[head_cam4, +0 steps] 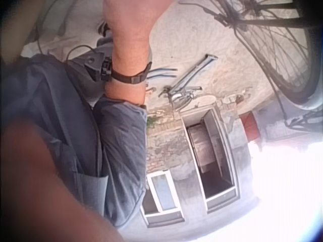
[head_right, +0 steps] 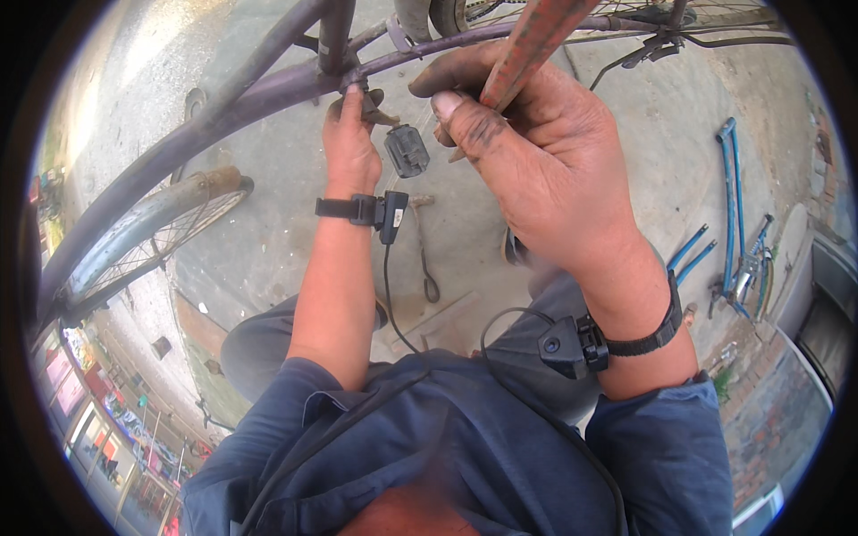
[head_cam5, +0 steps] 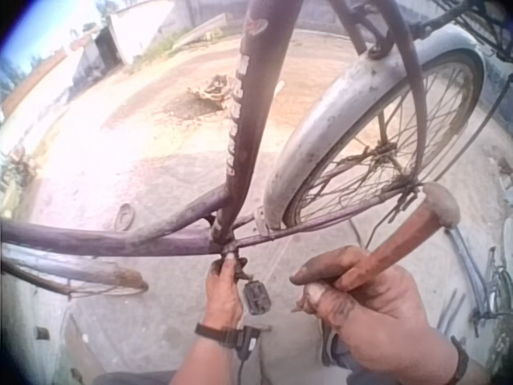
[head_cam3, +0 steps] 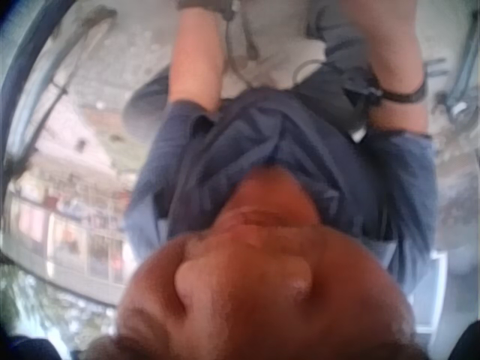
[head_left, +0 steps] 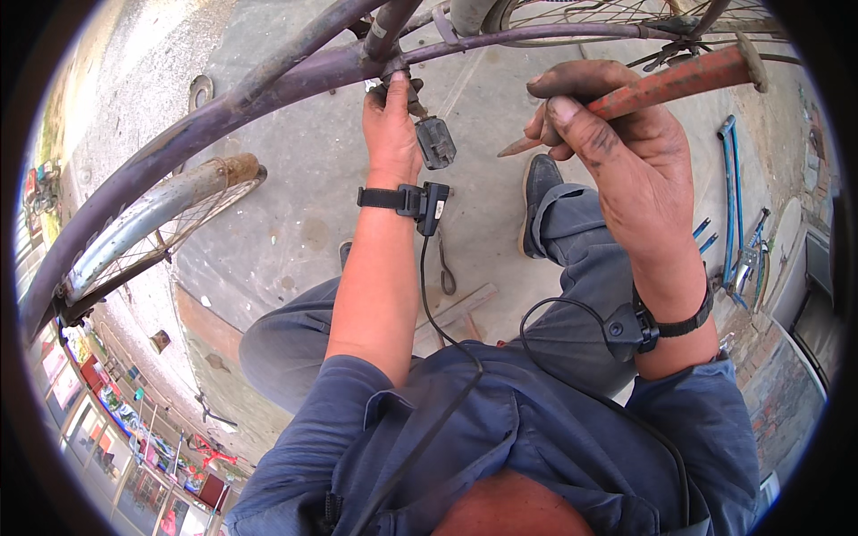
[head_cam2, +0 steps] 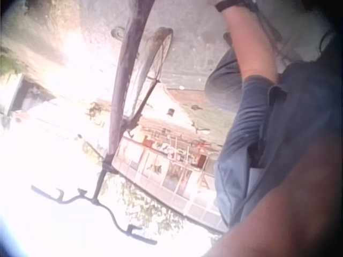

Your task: The person removes a bicycle pedal from the crank arm using a hammer and a metal rod to loosen it. They then inspect the removed pedal and crank arm, and attempt to reattach the pedal to the crank arm.

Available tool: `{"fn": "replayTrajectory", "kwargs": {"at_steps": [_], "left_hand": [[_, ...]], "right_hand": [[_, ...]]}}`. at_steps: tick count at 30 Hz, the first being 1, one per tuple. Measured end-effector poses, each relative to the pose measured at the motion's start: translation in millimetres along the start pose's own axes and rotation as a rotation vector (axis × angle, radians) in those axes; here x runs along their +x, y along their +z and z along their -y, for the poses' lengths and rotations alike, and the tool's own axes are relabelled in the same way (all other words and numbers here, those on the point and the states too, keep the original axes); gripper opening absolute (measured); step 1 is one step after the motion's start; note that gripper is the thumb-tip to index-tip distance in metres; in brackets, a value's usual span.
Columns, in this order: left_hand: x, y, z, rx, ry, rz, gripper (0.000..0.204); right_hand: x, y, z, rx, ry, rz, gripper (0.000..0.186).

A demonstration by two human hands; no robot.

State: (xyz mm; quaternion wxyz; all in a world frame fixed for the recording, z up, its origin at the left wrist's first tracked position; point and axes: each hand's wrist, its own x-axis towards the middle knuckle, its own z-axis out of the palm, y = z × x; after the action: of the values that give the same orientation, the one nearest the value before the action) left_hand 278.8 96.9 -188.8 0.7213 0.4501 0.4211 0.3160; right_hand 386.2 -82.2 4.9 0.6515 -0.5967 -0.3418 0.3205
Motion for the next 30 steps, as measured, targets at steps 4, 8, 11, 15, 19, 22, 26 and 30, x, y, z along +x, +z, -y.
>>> {"fn": "replayTrajectory", "kwargs": {"at_steps": [4,8,11,15,19,22,26,30], "left_hand": [[-0.5,-1.6,-2.4,-0.107,-0.074,0.044,0.039],[-3.0,-0.3,-3.1,-0.172,-0.072,0.057,0.038],[-2.1,0.6,-1.9,-0.096,-0.054,0.019,0.038],[0.0,-3.1,-3.2,-0.122,-0.08,0.055,0.038],[-1.9,-4.0,-5.1,-0.255,-0.078,0.138,0.037],[-3.1,-1.2,-3.1,-0.209,-0.053,0.074,0.036],[-0.9,1.1,0.1,-0.095,-0.005,0.006,0.036],[-0.6,-0.9,-2.1,-0.126,-0.049,0.043,0.037]], "right_hand": [[0.6,-1.1,0.0,0.006,-0.021,0.013,0.02],[0.0,-0.6,1.4,0.008,0.003,0.02,0.02],[0.0,0.0,1.9,0.004,0.009,0.019,0.02],[0.1,0.3,1.0,0.007,-0.005,0.019,0.02],[-0.5,-0.3,0.8,0.018,-0.02,0.016,0.02],[-0.9,-0.1,0.9,0.018,-0.007,0.014,0.02],[-0.7,0.2,0.6,0.007,-0.016,0.01,0.02],[-0.8,-1.4,1.5,0.016,-0.012,0.011,0.02]]}}
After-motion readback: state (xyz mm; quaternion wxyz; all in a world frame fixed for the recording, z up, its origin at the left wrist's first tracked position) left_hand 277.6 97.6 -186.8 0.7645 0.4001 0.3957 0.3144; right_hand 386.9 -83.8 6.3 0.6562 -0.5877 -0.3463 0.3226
